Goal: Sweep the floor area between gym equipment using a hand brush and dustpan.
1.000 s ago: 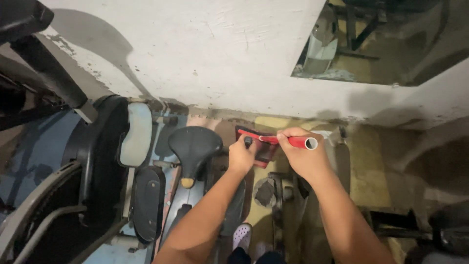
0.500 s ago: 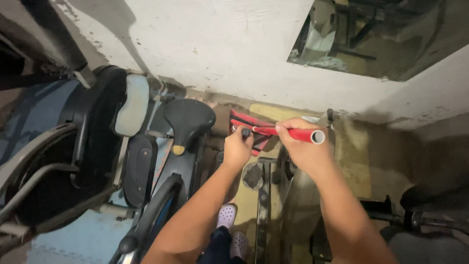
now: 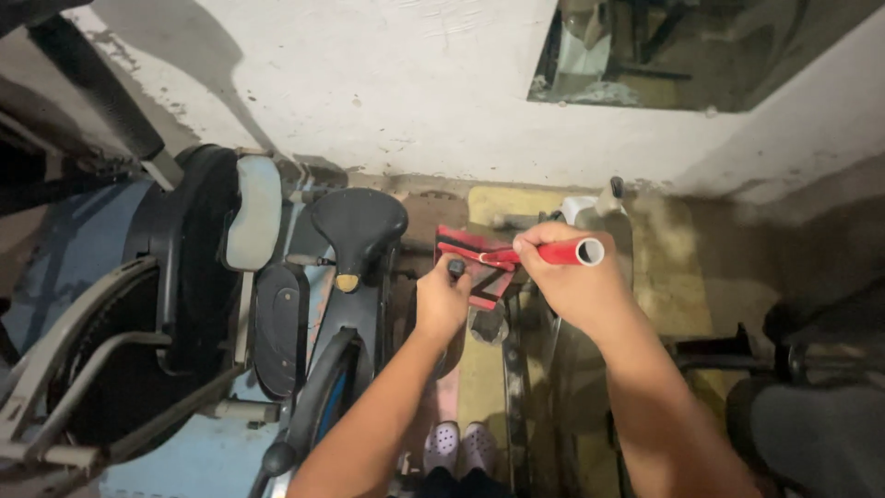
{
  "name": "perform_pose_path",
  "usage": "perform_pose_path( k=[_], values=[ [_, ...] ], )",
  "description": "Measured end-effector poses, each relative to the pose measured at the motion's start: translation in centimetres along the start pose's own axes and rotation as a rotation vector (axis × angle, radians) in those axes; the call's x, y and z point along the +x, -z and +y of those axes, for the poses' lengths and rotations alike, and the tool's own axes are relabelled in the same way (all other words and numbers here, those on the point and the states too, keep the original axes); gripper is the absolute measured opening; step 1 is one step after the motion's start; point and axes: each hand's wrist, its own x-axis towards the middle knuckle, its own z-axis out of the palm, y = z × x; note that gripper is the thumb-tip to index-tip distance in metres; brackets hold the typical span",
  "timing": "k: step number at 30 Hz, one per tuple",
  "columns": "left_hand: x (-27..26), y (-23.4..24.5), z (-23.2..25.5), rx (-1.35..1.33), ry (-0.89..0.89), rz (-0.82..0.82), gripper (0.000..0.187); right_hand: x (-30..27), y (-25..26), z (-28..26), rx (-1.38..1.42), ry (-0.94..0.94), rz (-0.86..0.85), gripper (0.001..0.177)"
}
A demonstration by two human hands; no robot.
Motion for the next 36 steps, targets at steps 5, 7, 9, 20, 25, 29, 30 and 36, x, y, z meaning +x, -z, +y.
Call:
perform_pose_path(
  k=[5,7,9,20,25,29,30,36],
  values=[
    [-1.1,-0.2,-1.6,-0.002,0.041,-0.023,0.022,-2.7,0.2,-1.9,0.025,0.01,-0.009,0.008],
    [-1.7,0.0,-0.8,0.006,0.047,-0.026,0.022,-3.3,0.2,-2.2,0.01,-0.022,-0.016,0.008],
    [-2.2,0.2,-0.4,0.012,0.053,-0.028,0.023,-3.9,-0.1,-2.3,-0.006,-0.052,-0.024,0.008],
    [-4.9,-2.2,-0.2,-0.09,0.119,0.05,0.023,-6.7,0.3,-1.3,0.029,-0.173,-0.013,0.006],
    [-5.0,-3.9,-1.2,-0.087,0.129,0.095,0.021,-6.5,-0.1,-0.7,-0.036,-0.222,-0.012,0.008],
    [-5.5,-4.7,-1.6,-0.083,0.116,0.124,0.021,-6.9,-0.3,-1.2,-0.104,-0.283,-0.019,0.008],
    [-6.0,-4.5,-1.5,-0.087,0.116,0.125,0.021,-7.1,-0.5,-0.8,-0.108,-0.28,-0.02,0.008],
    [-8.6,-2.9,-0.9,-0.078,0.133,0.131,0.022,-8.9,-0.6,-2.6,-0.142,-0.292,-0.022,0.007]
  ],
)
